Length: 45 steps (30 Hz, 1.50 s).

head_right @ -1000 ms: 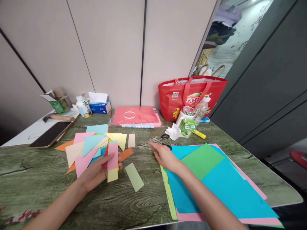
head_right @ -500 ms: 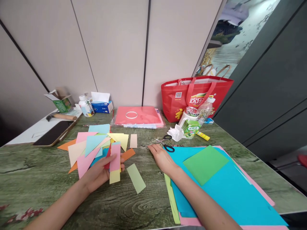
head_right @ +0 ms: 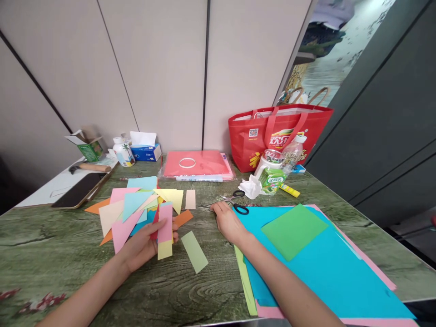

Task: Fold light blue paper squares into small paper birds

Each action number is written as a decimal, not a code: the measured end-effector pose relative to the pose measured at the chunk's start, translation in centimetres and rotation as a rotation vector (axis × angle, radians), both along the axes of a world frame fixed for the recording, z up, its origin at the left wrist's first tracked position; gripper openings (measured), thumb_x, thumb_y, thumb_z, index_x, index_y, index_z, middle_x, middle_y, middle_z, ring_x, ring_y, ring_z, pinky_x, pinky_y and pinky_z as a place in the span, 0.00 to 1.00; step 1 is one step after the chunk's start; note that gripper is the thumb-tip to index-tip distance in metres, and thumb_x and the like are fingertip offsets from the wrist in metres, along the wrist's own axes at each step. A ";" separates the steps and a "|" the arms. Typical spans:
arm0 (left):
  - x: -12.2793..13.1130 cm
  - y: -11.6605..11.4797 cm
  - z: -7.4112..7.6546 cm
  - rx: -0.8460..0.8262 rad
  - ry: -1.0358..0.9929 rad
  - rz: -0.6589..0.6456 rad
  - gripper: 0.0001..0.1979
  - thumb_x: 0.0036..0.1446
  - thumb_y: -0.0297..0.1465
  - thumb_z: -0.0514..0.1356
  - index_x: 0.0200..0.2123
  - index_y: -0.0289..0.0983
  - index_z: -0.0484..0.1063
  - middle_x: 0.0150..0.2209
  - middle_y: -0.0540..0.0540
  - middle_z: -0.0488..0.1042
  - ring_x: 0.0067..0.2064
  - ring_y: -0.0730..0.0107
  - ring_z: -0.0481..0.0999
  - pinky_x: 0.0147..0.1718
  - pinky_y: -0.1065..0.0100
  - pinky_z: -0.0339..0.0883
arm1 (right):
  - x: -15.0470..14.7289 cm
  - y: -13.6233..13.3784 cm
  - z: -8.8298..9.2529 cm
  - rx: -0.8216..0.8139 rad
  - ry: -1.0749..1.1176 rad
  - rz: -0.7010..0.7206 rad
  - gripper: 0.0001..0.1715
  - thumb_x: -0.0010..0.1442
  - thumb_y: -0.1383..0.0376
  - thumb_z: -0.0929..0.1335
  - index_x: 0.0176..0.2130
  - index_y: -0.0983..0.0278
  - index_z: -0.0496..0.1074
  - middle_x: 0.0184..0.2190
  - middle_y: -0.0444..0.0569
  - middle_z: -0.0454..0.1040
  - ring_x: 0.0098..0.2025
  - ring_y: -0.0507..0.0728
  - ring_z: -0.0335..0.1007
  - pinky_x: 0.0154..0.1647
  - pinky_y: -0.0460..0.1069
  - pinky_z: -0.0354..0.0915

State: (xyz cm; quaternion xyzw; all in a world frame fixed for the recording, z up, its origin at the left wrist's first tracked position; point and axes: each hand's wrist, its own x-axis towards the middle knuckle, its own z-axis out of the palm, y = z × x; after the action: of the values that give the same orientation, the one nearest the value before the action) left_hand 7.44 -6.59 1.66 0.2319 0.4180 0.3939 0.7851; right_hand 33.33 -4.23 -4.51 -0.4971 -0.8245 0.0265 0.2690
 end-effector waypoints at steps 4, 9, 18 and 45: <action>-0.1 0.0 -0.1 -0.007 -0.001 0.002 0.05 0.56 0.26 0.60 0.33 0.28 0.73 0.31 0.37 0.79 0.30 0.59 0.79 0.37 0.59 0.73 | 0.1 -0.5 -0.1 0.030 -0.014 0.043 0.17 0.53 0.80 0.57 0.35 0.64 0.66 0.29 0.50 0.67 0.35 0.58 0.62 0.36 0.51 0.63; -0.1 0.1 -0.1 0.006 -0.010 -0.022 0.06 0.55 0.27 0.60 0.34 0.27 0.73 0.32 0.36 0.79 0.30 0.60 0.79 0.36 0.60 0.72 | 0.2 -0.1 0.0 0.047 0.125 -0.019 0.12 0.56 0.75 0.60 0.39 0.65 0.66 0.34 0.51 0.68 0.36 0.57 0.66 0.38 0.50 0.65; -0.2 0.0 0.2 -0.004 -0.030 -0.004 0.07 0.55 0.26 0.61 0.36 0.27 0.73 0.32 0.37 0.79 0.30 0.60 0.79 0.38 0.59 0.70 | -0.5 8.9 0.9 -0.023 0.117 -0.152 0.20 0.57 0.77 0.58 0.45 0.65 0.68 0.39 0.52 0.75 0.42 0.57 0.71 0.45 0.51 0.64; 0.1 -0.2 0.4 0.004 -0.057 -0.061 0.08 0.54 0.28 0.62 0.34 0.27 0.73 0.31 0.38 0.79 0.29 0.62 0.79 0.37 0.61 0.71 | -4.5 10.8 0.0 -0.158 -0.107 -0.336 0.19 0.49 0.82 0.58 0.39 0.69 0.65 0.40 0.58 0.69 0.43 0.60 0.62 0.43 0.51 0.57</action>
State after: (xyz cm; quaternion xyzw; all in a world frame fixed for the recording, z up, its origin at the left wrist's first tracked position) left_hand 7.59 -6.75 2.03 0.2346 0.3873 0.3772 0.8079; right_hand 28.79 6.55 -4.51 -0.6482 -0.7383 0.0193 0.1854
